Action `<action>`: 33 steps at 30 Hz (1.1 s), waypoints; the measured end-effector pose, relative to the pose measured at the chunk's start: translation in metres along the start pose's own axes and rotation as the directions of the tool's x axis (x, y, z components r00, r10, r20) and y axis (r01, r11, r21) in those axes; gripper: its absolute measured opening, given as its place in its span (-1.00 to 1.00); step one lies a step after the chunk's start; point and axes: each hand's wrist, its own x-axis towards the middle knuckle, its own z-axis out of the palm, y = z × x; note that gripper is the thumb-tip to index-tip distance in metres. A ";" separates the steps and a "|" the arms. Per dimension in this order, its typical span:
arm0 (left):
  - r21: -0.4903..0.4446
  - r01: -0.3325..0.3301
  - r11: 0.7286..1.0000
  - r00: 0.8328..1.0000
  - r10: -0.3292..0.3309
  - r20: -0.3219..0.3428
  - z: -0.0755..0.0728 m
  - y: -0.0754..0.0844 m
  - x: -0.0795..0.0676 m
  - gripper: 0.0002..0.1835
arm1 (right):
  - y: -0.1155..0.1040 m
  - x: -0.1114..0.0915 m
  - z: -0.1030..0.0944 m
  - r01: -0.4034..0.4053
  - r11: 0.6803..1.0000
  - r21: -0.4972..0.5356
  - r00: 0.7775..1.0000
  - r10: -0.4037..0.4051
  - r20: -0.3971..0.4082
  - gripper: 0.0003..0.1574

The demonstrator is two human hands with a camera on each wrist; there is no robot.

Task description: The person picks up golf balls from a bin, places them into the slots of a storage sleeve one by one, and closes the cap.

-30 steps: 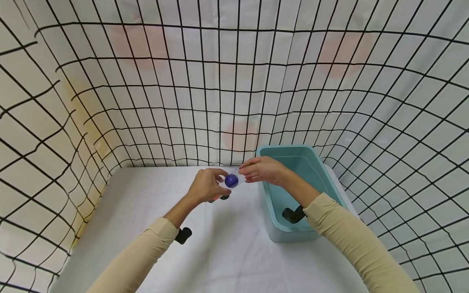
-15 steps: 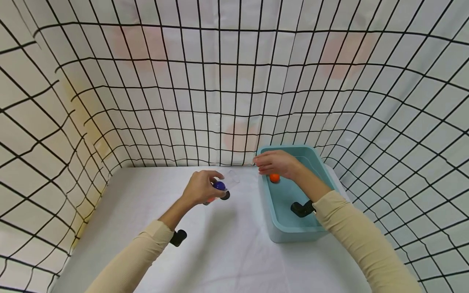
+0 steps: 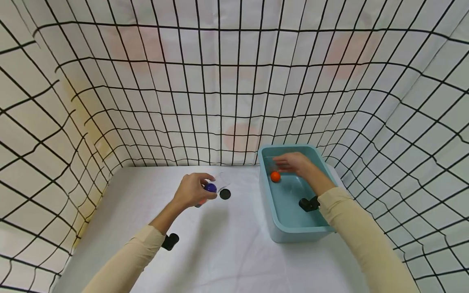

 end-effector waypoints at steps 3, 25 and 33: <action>0.004 0.002 1.000 1.000 -0.002 -0.009 -0.002 -0.004 -0.003 -0.55 | 0.010 0.009 -0.002 -0.042 0.999 0.010 0.998 0.042 -0.038 -0.40; 0.000 0.041 0.999 0.999 -0.041 0.000 -0.007 -0.016 -0.011 -0.54 | 0.067 0.051 -0.007 -0.232 0.955 0.183 0.964 0.251 -0.084 -0.29; 0.005 0.070 0.998 0.998 -0.070 0.004 -0.008 -0.019 -0.013 -0.50 | 0.076 0.051 -0.005 -0.296 0.910 0.290 0.940 0.331 -0.078 -0.27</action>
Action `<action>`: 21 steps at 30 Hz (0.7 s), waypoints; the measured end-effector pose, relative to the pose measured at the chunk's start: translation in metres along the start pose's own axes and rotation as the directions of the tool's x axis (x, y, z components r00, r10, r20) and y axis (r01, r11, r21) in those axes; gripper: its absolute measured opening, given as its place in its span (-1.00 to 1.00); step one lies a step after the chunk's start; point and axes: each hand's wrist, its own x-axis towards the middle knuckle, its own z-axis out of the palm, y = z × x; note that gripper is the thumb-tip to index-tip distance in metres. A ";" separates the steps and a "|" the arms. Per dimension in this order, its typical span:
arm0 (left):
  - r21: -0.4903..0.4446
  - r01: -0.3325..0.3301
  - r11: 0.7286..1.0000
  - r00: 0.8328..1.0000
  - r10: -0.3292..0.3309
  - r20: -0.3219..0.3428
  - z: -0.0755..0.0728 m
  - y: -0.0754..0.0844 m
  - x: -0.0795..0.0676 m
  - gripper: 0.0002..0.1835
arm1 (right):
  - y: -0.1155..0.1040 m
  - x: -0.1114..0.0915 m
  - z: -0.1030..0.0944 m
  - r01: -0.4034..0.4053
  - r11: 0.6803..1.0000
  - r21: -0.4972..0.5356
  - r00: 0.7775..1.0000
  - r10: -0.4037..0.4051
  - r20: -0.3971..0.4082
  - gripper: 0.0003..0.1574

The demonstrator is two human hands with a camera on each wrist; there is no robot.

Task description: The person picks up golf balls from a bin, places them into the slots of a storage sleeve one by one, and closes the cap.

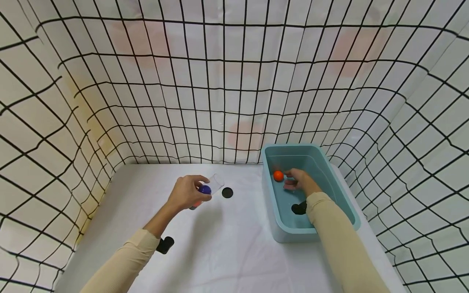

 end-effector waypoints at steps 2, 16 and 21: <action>-0.004 0.001 1.000 1.000 -0.001 -0.002 0.000 0.000 0.000 -0.51 | 0.001 0.001 0.001 -0.014 1.000 0.019 1.000 0.014 0.007 -0.26; -0.016 0.019 1.000 1.000 -0.019 -0.008 -0.005 -0.003 -0.003 -0.52 | 0.005 0.013 0.016 -0.073 0.984 0.163 0.997 0.067 0.042 -0.27; -0.022 0.024 0.999 1.000 -0.024 -0.003 -0.004 -0.002 -0.003 -0.51 | 0.003 0.010 0.017 -0.085 0.981 0.176 0.996 0.077 0.051 -0.25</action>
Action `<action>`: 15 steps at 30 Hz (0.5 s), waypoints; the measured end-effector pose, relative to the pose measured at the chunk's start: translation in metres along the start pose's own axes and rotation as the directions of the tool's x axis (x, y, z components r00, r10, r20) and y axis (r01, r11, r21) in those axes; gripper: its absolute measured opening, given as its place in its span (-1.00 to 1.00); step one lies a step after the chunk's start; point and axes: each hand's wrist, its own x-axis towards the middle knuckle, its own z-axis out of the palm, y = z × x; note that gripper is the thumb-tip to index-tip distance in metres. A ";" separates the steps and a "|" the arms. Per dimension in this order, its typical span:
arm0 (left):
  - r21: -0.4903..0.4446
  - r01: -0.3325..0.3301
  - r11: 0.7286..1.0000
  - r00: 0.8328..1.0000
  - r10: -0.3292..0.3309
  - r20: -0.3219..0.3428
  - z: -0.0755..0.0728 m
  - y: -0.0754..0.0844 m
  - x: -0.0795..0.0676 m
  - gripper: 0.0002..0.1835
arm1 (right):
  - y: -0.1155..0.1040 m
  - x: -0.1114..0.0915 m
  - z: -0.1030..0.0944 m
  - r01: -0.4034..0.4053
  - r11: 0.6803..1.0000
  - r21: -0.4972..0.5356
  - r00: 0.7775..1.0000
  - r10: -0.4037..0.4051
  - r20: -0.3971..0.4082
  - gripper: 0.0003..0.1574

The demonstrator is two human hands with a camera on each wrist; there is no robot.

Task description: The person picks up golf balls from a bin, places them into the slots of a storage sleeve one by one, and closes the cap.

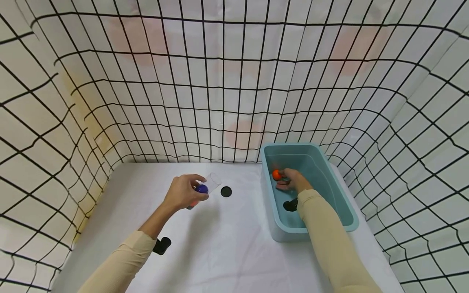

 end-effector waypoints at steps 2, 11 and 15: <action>-0.006 0.003 1.000 1.000 -0.003 0.001 0.000 0.000 0.000 -0.52 | -0.001 0.000 0.002 -0.010 1.000 0.011 1.000 0.011 -0.010 -0.25; -0.009 0.017 1.000 1.000 -0.017 0.000 -0.001 -0.002 -0.001 -0.51 | -0.003 0.028 -0.003 -0.055 0.998 -0.034 0.998 0.054 -0.019 -0.27; -0.006 0.014 1.000 1.000 -0.014 -0.002 -0.002 -0.004 -0.002 -0.51 | -0.003 0.014 0.003 -0.044 0.998 -0.042 0.999 0.043 -0.018 -0.28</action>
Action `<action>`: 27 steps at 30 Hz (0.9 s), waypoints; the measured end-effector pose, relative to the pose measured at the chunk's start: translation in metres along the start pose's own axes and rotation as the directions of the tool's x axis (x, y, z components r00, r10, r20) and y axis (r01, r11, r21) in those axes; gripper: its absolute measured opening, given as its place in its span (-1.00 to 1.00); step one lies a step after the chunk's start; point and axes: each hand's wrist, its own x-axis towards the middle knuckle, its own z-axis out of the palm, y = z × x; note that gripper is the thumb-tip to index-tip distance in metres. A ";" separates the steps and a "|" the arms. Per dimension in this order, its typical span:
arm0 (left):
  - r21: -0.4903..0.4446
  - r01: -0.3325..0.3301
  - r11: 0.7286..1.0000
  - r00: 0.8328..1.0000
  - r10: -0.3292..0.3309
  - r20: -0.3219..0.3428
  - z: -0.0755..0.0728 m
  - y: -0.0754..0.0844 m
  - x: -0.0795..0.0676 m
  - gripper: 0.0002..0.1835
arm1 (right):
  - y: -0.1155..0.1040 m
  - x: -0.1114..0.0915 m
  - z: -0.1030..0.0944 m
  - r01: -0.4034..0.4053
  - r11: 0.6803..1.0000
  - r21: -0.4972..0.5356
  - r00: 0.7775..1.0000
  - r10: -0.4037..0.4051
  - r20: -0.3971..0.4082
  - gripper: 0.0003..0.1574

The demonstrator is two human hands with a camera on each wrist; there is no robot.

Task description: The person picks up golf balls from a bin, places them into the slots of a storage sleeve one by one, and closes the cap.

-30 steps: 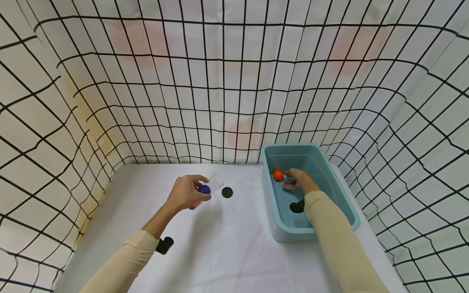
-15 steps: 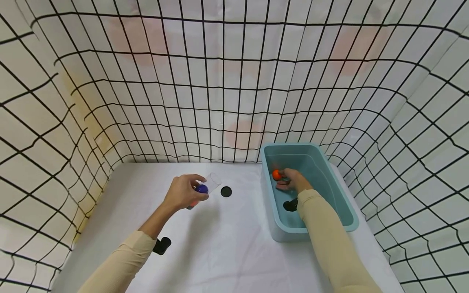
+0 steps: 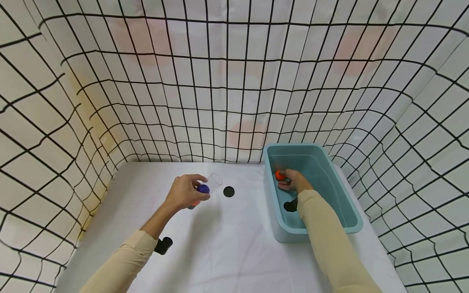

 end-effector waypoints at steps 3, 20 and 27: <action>0.002 0.002 1.000 1.000 -0.002 0.003 0.002 -0.001 -0.001 -0.52 | 0.004 -0.008 0.005 0.018 1.000 0.000 1.000 -0.018 -0.024 -0.26; 0.032 -0.027 0.999 1.000 0.027 0.000 0.003 0.002 0.002 -0.53 | -0.009 -0.026 -0.009 0.057 0.996 0.072 0.997 -0.060 0.040 -0.29; 0.016 -0.057 0.998 0.998 0.057 0.005 0.010 0.006 0.007 -0.54 | -0.024 -0.045 -0.017 0.143 0.990 -0.017 0.986 -0.141 0.086 -0.19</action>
